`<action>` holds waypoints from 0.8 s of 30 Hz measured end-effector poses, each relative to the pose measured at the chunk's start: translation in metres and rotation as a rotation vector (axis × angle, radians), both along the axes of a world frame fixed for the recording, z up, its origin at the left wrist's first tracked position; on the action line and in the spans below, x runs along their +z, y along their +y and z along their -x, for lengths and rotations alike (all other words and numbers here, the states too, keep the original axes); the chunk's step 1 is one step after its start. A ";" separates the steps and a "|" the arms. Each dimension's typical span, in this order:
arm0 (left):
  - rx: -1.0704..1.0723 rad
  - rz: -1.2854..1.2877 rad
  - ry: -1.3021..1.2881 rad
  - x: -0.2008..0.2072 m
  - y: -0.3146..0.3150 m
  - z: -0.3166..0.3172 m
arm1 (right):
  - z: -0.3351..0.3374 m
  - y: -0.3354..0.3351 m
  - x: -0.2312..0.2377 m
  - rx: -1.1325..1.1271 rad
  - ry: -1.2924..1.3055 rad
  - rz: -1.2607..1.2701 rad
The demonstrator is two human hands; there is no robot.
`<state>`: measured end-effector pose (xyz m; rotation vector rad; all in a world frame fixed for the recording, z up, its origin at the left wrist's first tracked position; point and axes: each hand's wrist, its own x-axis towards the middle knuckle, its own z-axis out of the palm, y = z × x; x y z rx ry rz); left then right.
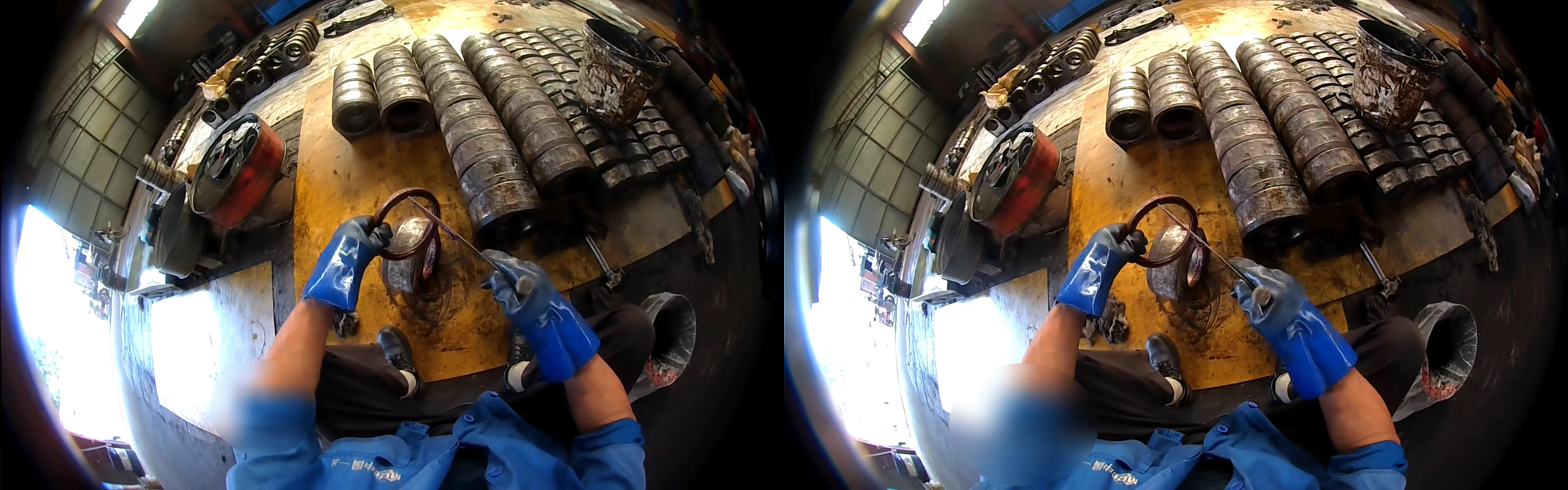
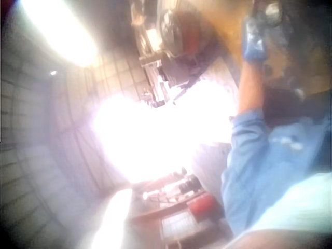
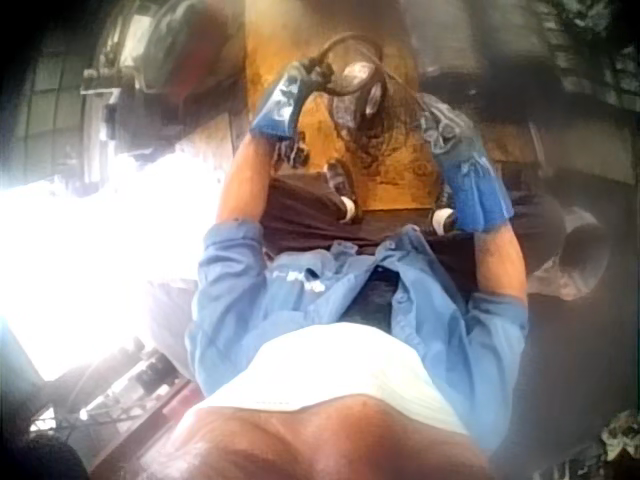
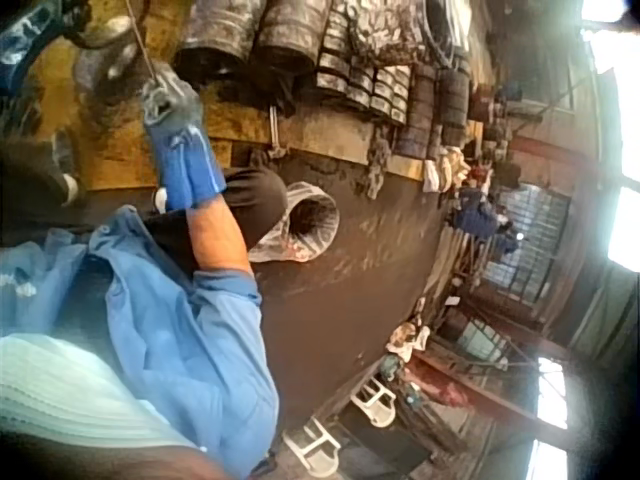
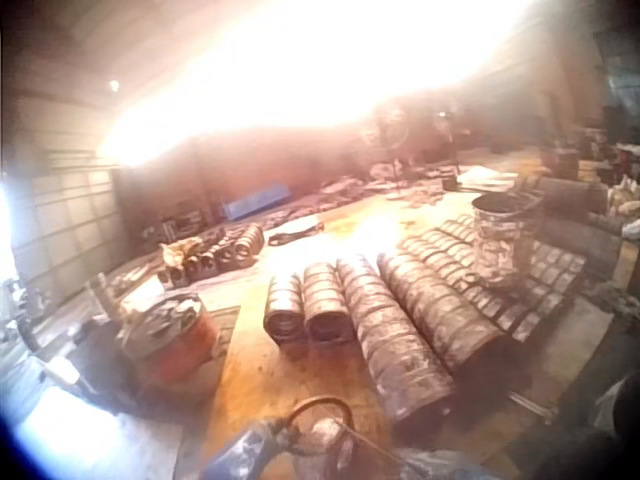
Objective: The person cleans debris from metal cylinders on a yellow platform using a scraper and a hammer, applies a red sealant to a circular ring, and wipes the work surface with a cloth.
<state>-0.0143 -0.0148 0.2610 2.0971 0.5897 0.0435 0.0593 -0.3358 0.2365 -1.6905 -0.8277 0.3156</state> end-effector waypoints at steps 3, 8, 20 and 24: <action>0.029 -0.106 0.074 0.007 0.012 0.011 | 0.002 0.004 0.025 -0.092 1.033 -0.076; 0.001 -0.166 0.090 0.018 0.006 0.015 | -0.006 0.002 0.005 0.020 -0.990 0.420; -0.127 -0.232 0.204 0.043 -0.013 0.024 | -0.003 0.011 0.001 0.020 -1.049 0.435; -0.148 -0.226 0.169 0.041 -0.014 0.024 | -0.003 0.011 -0.001 0.015 -1.060 0.406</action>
